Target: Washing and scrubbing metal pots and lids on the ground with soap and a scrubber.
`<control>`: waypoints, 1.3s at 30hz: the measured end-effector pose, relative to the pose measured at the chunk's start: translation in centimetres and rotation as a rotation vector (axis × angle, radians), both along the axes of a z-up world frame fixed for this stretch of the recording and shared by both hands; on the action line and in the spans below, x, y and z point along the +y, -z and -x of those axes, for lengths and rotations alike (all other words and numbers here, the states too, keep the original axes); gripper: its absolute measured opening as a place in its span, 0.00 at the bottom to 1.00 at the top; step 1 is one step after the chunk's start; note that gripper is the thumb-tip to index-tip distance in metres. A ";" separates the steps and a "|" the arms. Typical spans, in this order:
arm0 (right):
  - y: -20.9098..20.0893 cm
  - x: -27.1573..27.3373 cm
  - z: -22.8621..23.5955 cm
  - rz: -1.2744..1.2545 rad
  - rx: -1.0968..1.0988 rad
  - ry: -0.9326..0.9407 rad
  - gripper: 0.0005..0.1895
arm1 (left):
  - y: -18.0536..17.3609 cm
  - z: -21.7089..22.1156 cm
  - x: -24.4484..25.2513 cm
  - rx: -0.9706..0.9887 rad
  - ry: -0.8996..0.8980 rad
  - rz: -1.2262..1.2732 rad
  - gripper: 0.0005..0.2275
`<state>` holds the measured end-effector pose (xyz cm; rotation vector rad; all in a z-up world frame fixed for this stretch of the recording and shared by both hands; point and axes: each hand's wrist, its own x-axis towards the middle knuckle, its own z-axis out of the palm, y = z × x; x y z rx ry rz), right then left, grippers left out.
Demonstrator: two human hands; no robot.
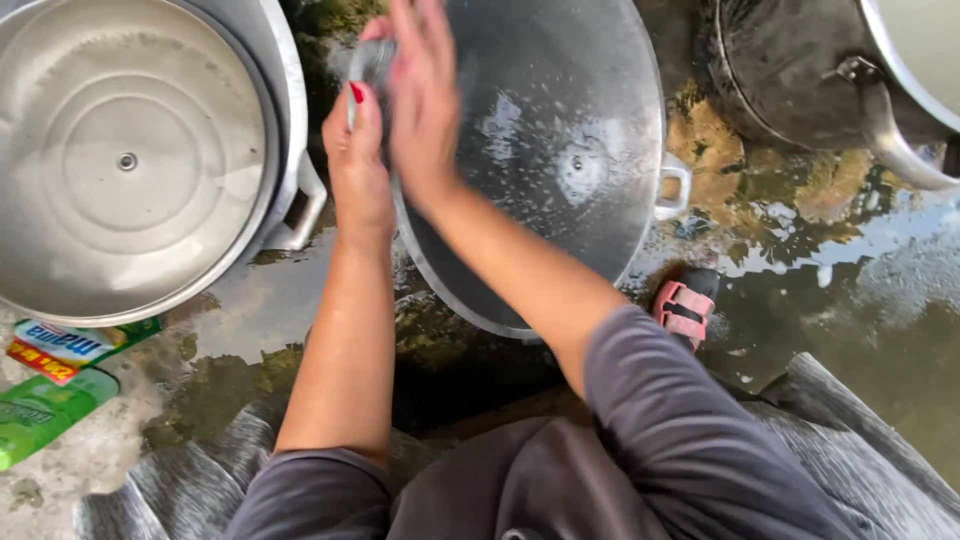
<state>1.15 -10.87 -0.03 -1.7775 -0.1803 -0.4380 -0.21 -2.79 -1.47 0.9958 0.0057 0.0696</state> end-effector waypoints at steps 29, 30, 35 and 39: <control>0.3 0.8 6.9 0.175 0.112 -0.096 0.20 | 5.5 0.6 1.5 0.159 0.044 0.365 0.32; 1.7 0.4 5.2 0.176 0.110 -0.093 0.20 | 4.6 0.1 0.8 0.157 0.047 0.366 0.32; 4.8 -1.1 0.4 0.069 0.148 0.208 0.22 | 0.5 0.4 -1.5 0.139 0.117 0.199 0.27; 1.5 -0.8 6.1 0.033 0.179 -0.048 0.23 | 5.4 -0.6 0.3 0.010 0.110 0.289 0.26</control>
